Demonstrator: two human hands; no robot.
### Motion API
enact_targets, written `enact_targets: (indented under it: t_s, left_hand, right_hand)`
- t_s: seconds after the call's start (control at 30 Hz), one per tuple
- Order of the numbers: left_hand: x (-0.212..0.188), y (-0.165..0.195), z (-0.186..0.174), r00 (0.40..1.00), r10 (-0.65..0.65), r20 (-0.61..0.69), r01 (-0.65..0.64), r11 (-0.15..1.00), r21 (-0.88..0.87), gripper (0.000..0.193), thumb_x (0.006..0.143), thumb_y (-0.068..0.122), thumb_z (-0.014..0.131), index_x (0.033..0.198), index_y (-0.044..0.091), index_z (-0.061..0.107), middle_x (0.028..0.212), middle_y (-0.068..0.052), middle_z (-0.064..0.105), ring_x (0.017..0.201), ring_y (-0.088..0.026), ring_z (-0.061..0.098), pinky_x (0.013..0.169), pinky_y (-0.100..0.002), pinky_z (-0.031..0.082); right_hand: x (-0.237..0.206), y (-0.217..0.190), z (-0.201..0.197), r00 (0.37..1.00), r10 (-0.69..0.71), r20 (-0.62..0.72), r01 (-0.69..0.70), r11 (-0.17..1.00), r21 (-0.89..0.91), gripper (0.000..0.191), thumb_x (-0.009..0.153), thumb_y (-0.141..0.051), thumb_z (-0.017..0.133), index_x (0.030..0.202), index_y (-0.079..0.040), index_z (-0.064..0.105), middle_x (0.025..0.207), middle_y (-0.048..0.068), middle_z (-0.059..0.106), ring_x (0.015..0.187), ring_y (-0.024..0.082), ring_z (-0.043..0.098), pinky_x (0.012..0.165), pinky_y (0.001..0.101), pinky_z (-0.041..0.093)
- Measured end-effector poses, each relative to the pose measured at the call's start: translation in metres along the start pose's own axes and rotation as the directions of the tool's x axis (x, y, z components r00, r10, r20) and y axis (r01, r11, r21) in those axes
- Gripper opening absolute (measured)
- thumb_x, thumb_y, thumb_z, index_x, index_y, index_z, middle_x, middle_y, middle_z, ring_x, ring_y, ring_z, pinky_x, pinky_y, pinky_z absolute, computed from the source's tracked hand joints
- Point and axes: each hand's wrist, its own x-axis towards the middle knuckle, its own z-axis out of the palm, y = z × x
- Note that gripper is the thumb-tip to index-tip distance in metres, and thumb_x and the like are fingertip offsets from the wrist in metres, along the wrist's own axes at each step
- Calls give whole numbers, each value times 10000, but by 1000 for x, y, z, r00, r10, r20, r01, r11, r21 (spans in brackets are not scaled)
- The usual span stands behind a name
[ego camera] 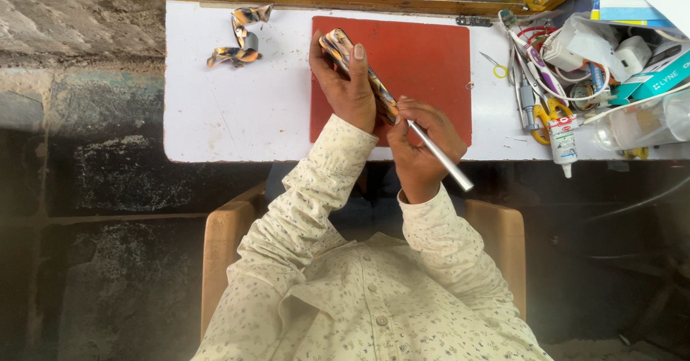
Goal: The person holds a heat gun and blows hot air over a patterned film wrapped around a phone case on a red mat. They then set the heat gun aside and use a metal rod tool to press and smooth the film along the case edges, turning the case to work around its sides.
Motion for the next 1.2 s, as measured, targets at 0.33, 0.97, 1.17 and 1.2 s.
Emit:
enact_targets:
  t_s: [0.33,0.97,1.17,1.2]
  left_hand:
    - [-3,20,10,961,-253,-113,199,914,-353,657,935,310,721,1411,50,350,1155,-105,526,907,-209,596,776,-409,532]
    - [31,59,5,557,-519,648,386,853,351,1088,824,780,528,1543,9,256,1200,-154,623,983,-181,628,839,-332,517]
    - [23,42,25,722,-515,462,542,836,85,919,842,657,705,1404,-31,469,891,-16,522,684,-84,466,574,-240,398]
    - [25,38,24,747,-537,393,556,828,73,868,838,656,690,1343,-21,491,826,-6,494,627,-86,457,519,-241,399]
  right_hand:
    - [10,33,26,824,498,-269,-336,813,476,435,1093,-394,434,1252,-18,585,1067,112,750,886,189,744,807,311,632]
    - [120,98,49,999,32,-19,-15,805,593,422,1156,-399,513,1131,2,645,546,77,488,377,150,472,384,262,353]
    - [127,78,47,996,87,24,-81,739,669,524,1075,-518,507,1250,-32,601,851,126,708,748,217,724,687,322,604]
    - [126,73,39,987,161,-25,-98,706,701,548,1054,-533,515,1252,-30,603,897,120,702,790,225,731,727,340,624]
